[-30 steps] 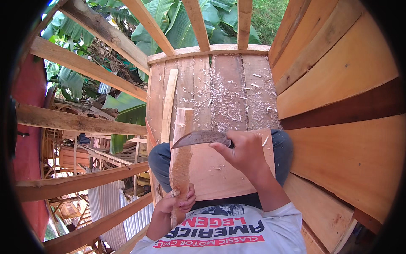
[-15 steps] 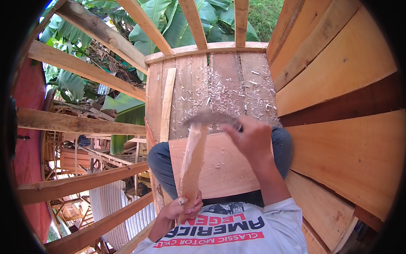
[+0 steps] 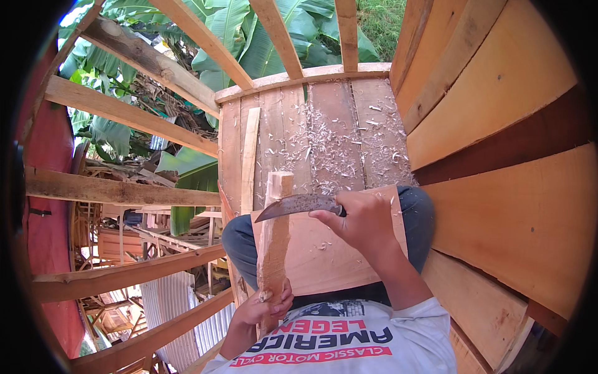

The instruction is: The person carves a long wooden stick using a curved knife, shaving off thin layers of wood while seated on a wooden platform. The person rotates the stick and continues to shape it, producing wood shavings that accumulate on the platform.

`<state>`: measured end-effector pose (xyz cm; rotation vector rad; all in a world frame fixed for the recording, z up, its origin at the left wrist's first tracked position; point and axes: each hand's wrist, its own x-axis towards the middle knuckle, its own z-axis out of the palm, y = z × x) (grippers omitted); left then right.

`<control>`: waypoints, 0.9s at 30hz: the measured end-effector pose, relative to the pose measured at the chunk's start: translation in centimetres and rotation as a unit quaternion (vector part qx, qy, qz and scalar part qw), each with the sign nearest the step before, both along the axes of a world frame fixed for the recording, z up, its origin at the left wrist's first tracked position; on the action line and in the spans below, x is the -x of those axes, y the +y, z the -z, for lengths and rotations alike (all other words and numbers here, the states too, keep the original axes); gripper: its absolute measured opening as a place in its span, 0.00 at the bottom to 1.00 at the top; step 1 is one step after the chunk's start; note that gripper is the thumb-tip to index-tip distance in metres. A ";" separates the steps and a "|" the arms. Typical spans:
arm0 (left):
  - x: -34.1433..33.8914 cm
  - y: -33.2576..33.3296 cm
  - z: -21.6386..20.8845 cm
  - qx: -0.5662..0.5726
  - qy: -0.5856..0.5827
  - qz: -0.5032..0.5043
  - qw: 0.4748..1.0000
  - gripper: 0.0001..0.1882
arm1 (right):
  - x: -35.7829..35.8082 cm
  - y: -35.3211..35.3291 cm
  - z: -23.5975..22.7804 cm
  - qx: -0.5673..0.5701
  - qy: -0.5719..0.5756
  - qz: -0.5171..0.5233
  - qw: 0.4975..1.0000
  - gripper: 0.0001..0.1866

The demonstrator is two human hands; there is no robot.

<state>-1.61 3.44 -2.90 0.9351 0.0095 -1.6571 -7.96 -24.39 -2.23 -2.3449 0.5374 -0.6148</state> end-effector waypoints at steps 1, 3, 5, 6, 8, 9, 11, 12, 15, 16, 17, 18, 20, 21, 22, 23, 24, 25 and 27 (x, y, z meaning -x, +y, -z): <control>0.4 0.2 0.4 0.017 0.045 -0.019 0.999 0.16 | -0.1 -0.4 0.5 0.011 0.001 0.027 1.000 0.26; 1.2 0.1 0.3 0.013 -0.053 0.074 0.996 0.16 | 0.0 -2.5 2.5 -0.062 0.000 0.128 0.990 0.27; 2.9 -0.1 0.5 0.031 -0.113 0.113 0.987 0.16 | 1.3 -5.7 2.3 -0.056 0.001 0.196 0.979 0.28; 2.8 0.0 0.6 0.025 -0.073 0.089 0.993 0.15 | 1.6 -6.7 2.0 -0.054 -0.001 0.229 0.972 0.28; 2.2 1.0 1.1 0.002 0.011 0.040 0.999 0.15 | 2.3 -5.6 1.4 -0.074 -0.017 0.155 0.985 0.29; 1.7 1.2 1.3 -0.014 0.012 0.007 1.000 0.14 | 2.8 -4.7 1.1 -0.085 -0.022 0.116 0.989 0.29; 1.5 0.8 1.4 0.001 0.010 0.001 1.000 0.17 | 2.8 -2.4 -0.2 -0.032 -0.028 0.016 0.999 0.29; 1.3 0.4 1.4 0.009 0.007 -0.002 1.000 0.18 | 2.6 -1.7 -0.1 -0.019 -0.025 -0.005 0.999 0.29; 1.5 -0.7 0.4 -0.010 0.004 0.020 1.000 0.16 | 2.2 -0.2 1.5 0.019 -0.029 -0.011 0.999 0.29; 1.7 -0.5 0.4 -0.017 0.016 0.008 1.000 0.16 | 1.8 -0.8 1.8 0.043 -0.042 0.018 0.998 0.30; 1.8 -0.5 0.3 -0.005 -0.031 0.049 0.998 0.16 | 1.4 -1.6 2.2 0.066 -0.052 0.047 0.995 0.30; 2.0 -0.4 0.0 0.008 -0.078 0.090 0.993 0.16 | 1.3 -3.2 3.0 -0.037 -0.034 0.139 0.989 0.31; 2.8 -0.1 -0.1 0.014 -0.109 0.127 0.986 0.17 | 3.0 -7.6 3.5 -0.134 -0.024 0.266 0.954 0.32; 3.4 0.2 0.4 0.005 -0.102 0.121 0.987 0.17 | 3.8 -9.1 3.3 -0.132 -0.041 0.301 0.944 0.33; 3.3 0.4 0.8 -0.005 -0.099 0.113 0.989 0.18 | 3.6 -9.1 2.6 -0.139 -0.053 0.264 0.953 0.32; 2.9 -0.1 -0.7 -0.059 -0.010 0.039 0.997 0.18 | 4.1 -8.4 2.0 -0.147 -0.056 0.226 0.961 0.32; 2.3 0.3 -0.3 -0.053 -0.005 0.019 0.998 0.17 | 4.3 -7.4 1.7 -0.155 -0.059 0.189 0.968 0.32; 1.9 0.8 0.4 -0.045 0.003 0.000 0.999 0.16 | 4.3 -5.9 1.5 -0.109 -0.052 0.137 0.983 0.31; 1.5 -0.2 0.6 -0.027 -0.006 -0.006 1.000 0.17 | 3.6 -2.4 1.1 -0.034 -0.036 0.034 0.998 0.30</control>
